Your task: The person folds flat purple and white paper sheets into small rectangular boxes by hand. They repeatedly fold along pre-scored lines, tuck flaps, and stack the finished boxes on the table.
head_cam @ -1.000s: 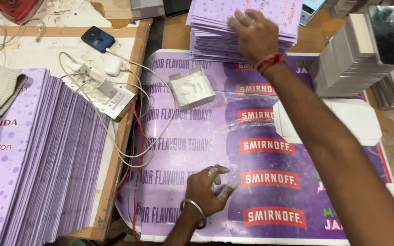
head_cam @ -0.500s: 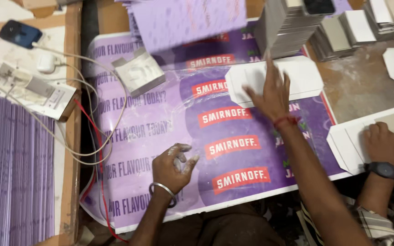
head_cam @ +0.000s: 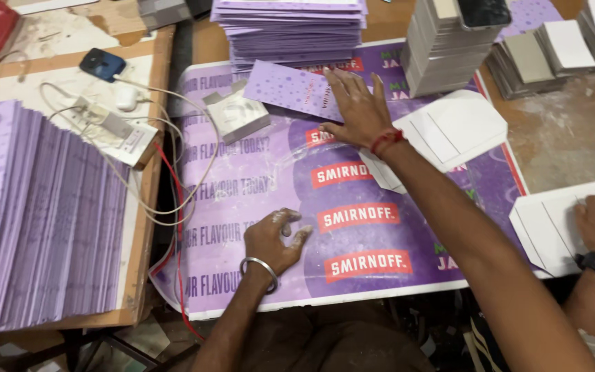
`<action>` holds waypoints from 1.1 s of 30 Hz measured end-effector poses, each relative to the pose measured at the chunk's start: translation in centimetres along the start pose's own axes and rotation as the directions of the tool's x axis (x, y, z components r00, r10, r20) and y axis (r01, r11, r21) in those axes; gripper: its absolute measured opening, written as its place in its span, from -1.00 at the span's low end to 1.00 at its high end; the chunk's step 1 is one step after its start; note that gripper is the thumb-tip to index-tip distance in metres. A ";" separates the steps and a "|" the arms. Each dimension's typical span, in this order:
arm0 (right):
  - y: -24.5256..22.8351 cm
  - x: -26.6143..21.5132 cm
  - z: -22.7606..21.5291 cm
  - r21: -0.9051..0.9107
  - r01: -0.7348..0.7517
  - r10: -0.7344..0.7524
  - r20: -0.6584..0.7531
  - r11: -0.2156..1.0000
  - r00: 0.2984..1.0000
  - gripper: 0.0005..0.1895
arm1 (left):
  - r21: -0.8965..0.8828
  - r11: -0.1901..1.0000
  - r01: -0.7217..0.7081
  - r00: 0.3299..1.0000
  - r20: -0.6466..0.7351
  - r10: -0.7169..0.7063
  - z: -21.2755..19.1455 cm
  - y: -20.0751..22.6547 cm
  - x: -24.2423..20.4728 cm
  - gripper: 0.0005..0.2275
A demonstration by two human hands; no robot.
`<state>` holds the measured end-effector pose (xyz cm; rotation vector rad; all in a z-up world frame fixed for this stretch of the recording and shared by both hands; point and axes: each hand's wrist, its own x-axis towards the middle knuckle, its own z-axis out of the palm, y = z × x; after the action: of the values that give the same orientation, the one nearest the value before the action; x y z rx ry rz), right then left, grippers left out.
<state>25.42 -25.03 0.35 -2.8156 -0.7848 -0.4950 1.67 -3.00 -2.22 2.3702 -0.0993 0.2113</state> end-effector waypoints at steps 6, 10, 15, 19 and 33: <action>-0.5 3.7 1.4 -0.176 0.126 -0.155 -0.165 0.976 0.974 -0.76 | -0.021 0.995 -0.095 0.995 -0.046 0.094 0.2 -0.2 0.3 -0.74; 1.1 2.9 -1.1 -0.131 0.208 -0.245 -0.466 0.969 0.850 -0.74 | -0.069 0.997 -0.017 1.000 0.000 0.017 0.4 -1.0 -0.1 -0.74; 3.1 6.3 -5.7 -0.284 0.261 -0.386 -0.674 0.923 0.630 -0.70 | -0.211 0.977 -0.024 0.999 -0.034 0.017 0.2 -1.2 0.5 -0.73; 3.2 13.4 -4.8 -0.283 0.099 -0.241 -0.526 0.954 0.816 -0.86 | -0.242 0.967 -0.079 0.997 -0.039 0.072 -0.1 -1.3 0.2 -0.74; -2.4 8.8 -3.3 0.465 0.185 0.084 -0.499 0.866 0.862 -0.66 | -0.213 0.977 0.018 0.998 0.059 -0.006 -0.8 -1.3 0.6 -0.70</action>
<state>30.31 -19.71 6.81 -2.0494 -0.7382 -0.8541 2.30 -1.51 -2.40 2.1627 -0.1293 0.1189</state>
